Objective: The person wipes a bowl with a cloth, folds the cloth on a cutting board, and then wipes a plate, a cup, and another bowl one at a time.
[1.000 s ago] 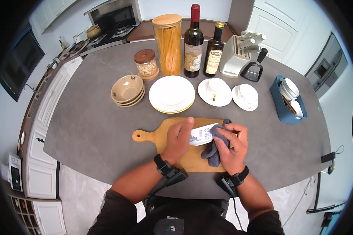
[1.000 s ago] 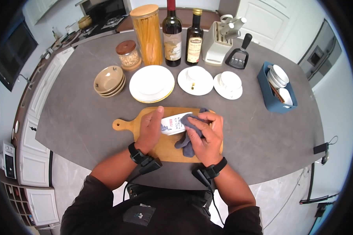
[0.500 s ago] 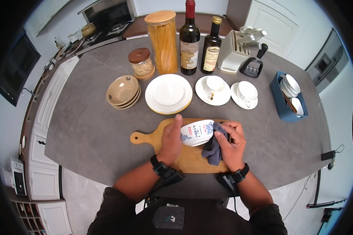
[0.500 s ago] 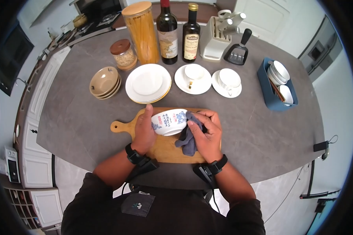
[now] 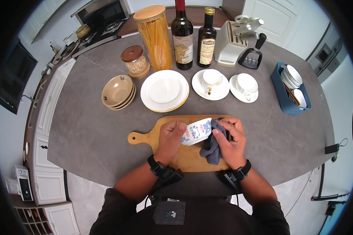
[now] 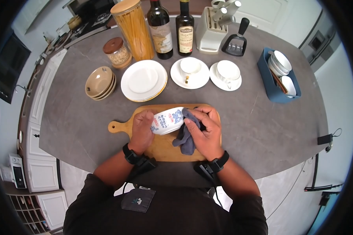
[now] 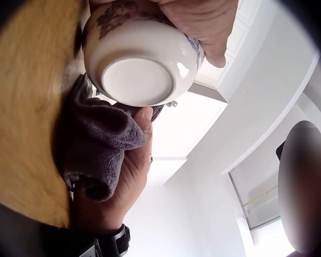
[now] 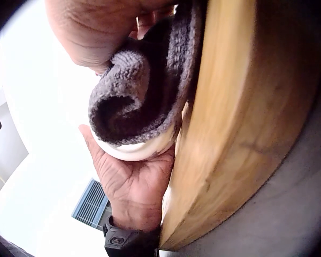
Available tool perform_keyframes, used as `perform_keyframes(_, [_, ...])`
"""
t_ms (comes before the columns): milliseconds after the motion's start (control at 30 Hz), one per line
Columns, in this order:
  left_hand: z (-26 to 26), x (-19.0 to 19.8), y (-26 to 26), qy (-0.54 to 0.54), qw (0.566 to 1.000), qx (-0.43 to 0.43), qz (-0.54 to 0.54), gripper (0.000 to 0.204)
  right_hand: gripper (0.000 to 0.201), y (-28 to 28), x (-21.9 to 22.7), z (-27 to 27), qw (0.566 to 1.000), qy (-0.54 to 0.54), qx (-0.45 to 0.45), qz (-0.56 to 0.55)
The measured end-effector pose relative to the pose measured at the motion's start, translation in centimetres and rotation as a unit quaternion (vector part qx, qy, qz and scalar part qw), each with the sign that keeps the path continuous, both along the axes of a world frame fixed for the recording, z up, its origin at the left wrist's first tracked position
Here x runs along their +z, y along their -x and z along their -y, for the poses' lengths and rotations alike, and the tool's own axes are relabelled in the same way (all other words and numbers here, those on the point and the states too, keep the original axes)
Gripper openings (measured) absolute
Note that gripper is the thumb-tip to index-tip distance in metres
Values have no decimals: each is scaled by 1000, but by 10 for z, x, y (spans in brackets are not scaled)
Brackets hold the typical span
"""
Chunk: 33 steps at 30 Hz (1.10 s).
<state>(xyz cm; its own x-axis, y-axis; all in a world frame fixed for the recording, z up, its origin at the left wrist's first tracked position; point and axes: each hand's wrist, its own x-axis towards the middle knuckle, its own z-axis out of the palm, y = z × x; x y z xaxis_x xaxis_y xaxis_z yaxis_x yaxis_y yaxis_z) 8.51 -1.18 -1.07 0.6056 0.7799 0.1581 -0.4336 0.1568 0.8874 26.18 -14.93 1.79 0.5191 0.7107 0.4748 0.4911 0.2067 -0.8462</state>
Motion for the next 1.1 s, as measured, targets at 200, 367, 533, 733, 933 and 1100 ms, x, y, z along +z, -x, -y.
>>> perform_keyframes(200, [4, 12, -5, 86, 996, 3, -23, 49, 26, 2, 5, 1, 1000, -10, 7, 2])
perform_keyframes(367, [1, 12, -6, 127, 992, 8, -19, 50, 27, 1, 7, 0, 999, -26, 14, 37])
perform_keyframes(533, [2, 10, -4, 121, 992, 8, 22, 43, 28, 1, 9, 2, 997, -40, 26, 60])
perform_keyframes(733, [1, 11, 0, 104, 995, 5, 10, 41, 33, 0, 10, 5, 991, -56, 42, 117])
perform_keyframes(933, [2, 16, 5, -53, 995, 28, -76, 45, 37, 5, 17, 7, 982, -68, 39, 169])
perform_keyframes(1100, [1, 15, 4, -143, 988, -26, -43, 45, 46, 11, 29, 12, 962, -73, 75, 253])
